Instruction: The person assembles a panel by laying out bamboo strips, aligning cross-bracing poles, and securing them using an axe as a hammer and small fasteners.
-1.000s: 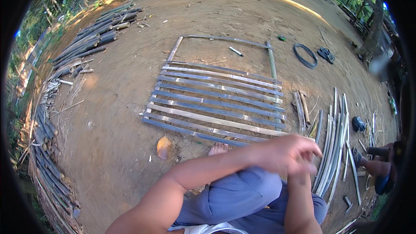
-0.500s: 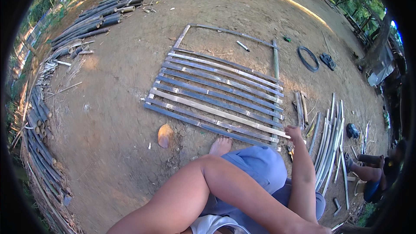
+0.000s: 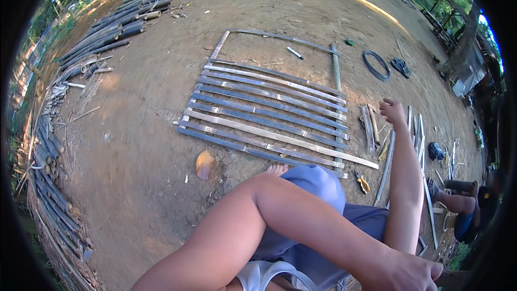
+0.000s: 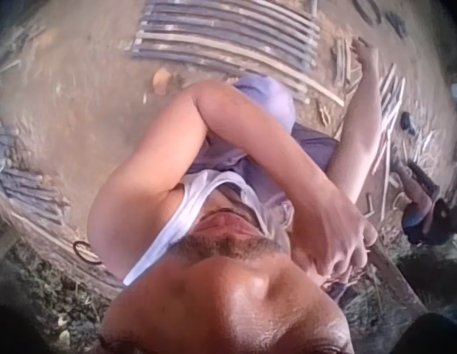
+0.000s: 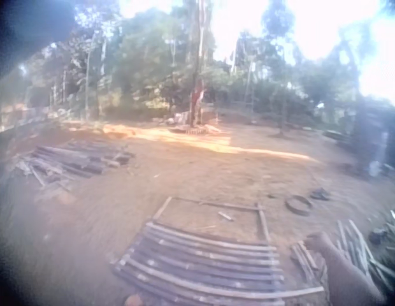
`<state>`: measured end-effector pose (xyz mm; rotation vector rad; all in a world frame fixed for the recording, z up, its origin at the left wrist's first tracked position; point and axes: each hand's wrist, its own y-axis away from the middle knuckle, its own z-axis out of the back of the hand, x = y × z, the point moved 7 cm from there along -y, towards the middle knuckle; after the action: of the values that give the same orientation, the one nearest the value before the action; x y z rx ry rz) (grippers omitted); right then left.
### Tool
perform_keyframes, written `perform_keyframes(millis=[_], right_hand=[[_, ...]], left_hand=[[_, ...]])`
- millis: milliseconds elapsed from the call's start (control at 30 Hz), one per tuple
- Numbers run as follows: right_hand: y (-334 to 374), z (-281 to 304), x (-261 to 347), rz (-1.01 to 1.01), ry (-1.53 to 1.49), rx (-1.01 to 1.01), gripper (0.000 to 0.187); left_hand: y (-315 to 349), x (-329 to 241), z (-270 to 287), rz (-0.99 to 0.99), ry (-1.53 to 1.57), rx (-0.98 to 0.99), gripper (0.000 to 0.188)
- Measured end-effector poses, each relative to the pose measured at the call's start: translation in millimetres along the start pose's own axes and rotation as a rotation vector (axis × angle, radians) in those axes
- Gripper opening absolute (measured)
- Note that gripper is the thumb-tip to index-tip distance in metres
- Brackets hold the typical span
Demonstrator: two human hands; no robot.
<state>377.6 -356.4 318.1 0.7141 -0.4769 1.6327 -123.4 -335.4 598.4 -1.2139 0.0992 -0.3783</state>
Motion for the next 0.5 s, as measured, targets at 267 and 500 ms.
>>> perform_keyframes(millis=[267,500], right_hand=[[3,-35,1,-0.068,0.15,0.261,0.055],[-14,-45,-15,-0.069,0.018,0.202,0.056]], left_hand=[[3,17,-1,0.097,0.08,-0.128,0.037],[-3,31,-8,0.103,0.135,-0.153,0.04]])
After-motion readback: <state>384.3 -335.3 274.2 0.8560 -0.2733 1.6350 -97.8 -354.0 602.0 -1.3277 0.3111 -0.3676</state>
